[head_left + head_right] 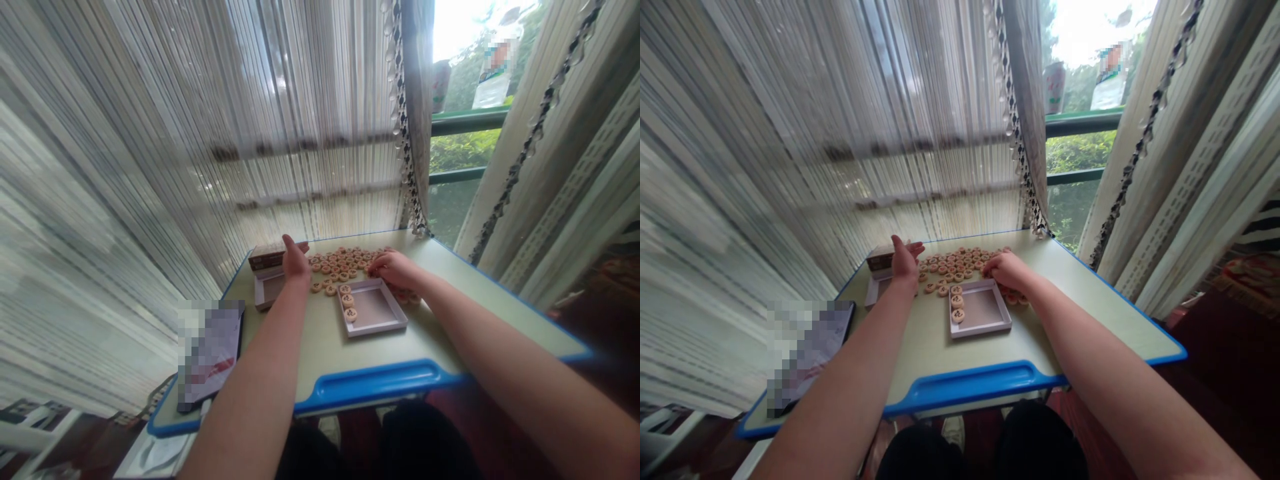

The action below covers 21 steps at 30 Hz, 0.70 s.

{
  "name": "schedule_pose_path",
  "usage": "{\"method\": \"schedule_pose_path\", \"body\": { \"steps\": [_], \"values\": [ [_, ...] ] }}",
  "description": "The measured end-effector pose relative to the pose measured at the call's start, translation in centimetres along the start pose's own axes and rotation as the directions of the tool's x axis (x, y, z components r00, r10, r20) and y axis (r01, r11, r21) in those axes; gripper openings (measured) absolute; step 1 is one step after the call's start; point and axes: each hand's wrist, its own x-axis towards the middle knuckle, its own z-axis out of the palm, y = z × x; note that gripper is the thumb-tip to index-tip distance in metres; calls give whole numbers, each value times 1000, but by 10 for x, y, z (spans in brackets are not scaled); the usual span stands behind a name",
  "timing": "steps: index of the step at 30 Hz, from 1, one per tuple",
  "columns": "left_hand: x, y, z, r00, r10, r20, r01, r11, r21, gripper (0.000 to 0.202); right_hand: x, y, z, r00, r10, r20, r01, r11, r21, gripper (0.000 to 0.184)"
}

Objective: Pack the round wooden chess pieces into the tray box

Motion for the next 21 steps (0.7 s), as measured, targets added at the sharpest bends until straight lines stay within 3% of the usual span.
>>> {"method": "schedule_pose_path", "body": {
  "steps": [3, 7, 12, 16, 21],
  "values": [
    [-6, 11, -9, 990, -29, 140, 54, 983, -176, 84, -2, -2, 0, 998, 67, 5, -67, 996, 57, 33],
    [-10, 17, -23, 963, 39, 268, 7, 986, -166, 85, -3, -4, -2, 979, 200, -32, -196, 974, 109, 39],
    [-19, 27, -33, 969, 71, 238, -45, 993, -110, 80, -4, -6, -2, 980, 198, -11, -195, 972, 129, 37],
    [-26, 34, -32, 968, -35, 247, 63, 992, -107, 85, -6, -7, -2, 980, 195, 31, -198, 970, 138, 32],
    [-27, 32, -29, 943, -118, 310, 151, 985, -84, 92, -6, -7, -2, 985, 173, -4, -172, 979, 112, 33]
  ]
}}
